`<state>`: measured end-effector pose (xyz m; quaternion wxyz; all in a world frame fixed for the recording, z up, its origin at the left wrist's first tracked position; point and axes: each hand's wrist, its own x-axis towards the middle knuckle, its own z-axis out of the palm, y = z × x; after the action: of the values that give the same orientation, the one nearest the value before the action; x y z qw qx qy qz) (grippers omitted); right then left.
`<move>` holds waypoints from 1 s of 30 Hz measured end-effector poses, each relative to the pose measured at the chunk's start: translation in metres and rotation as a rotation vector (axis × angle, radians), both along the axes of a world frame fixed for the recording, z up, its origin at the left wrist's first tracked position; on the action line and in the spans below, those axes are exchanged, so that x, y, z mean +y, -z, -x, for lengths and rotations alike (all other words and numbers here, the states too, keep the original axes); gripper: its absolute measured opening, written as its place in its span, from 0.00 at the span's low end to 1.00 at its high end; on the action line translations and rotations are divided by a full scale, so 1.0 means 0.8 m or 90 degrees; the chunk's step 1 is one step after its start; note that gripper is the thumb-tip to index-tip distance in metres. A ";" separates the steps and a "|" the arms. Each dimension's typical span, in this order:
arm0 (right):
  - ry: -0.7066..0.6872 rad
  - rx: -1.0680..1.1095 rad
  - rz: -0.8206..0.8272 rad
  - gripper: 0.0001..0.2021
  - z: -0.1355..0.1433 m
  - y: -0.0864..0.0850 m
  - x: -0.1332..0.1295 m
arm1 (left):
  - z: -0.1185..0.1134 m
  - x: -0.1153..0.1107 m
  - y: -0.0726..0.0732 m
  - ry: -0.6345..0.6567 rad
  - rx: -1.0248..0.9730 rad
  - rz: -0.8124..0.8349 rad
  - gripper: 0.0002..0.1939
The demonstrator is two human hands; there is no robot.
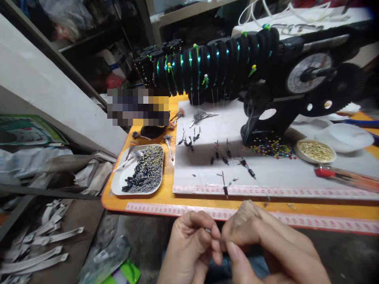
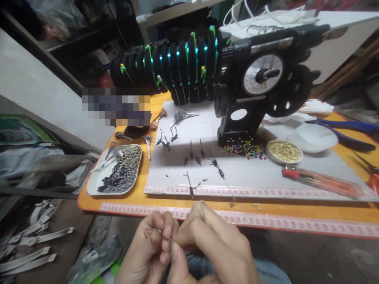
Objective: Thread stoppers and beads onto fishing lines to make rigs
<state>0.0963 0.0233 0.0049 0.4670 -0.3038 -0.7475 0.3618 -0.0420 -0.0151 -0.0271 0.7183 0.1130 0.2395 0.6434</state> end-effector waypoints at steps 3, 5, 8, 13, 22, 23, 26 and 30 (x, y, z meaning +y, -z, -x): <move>0.008 -0.011 0.003 0.13 0.000 -0.002 -0.002 | 0.002 -0.002 -0.003 0.019 0.003 0.018 0.06; 0.012 -0.019 -0.004 0.13 0.000 -0.002 -0.003 | 0.002 -0.004 -0.005 0.030 0.007 0.029 0.06; 0.014 -0.021 -0.001 0.13 0.000 -0.003 -0.006 | 0.000 -0.004 -0.006 0.024 0.003 0.018 0.06; 0.011 -0.018 0.010 0.12 -0.004 -0.004 -0.008 | -0.003 -0.004 -0.015 0.022 0.006 0.041 0.08; 0.013 -0.030 0.003 0.11 -0.003 -0.005 -0.009 | -0.003 -0.006 -0.022 0.022 0.037 0.080 0.09; 0.014 -0.031 0.004 0.11 -0.004 -0.005 -0.009 | -0.003 -0.006 -0.020 0.024 0.046 0.069 0.09; -0.006 -0.037 0.005 0.11 -0.007 -0.006 -0.005 | 0.000 -0.005 -0.015 0.022 0.101 0.045 0.08; -0.082 -0.029 0.062 0.10 -0.014 -0.011 0.006 | 0.009 -0.004 -0.016 -0.028 0.278 -0.018 0.03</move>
<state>0.1075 0.0277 0.0139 0.4100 -0.2855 -0.7577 0.4198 -0.0490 -0.0179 -0.0143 0.6335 0.2541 0.3828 0.6226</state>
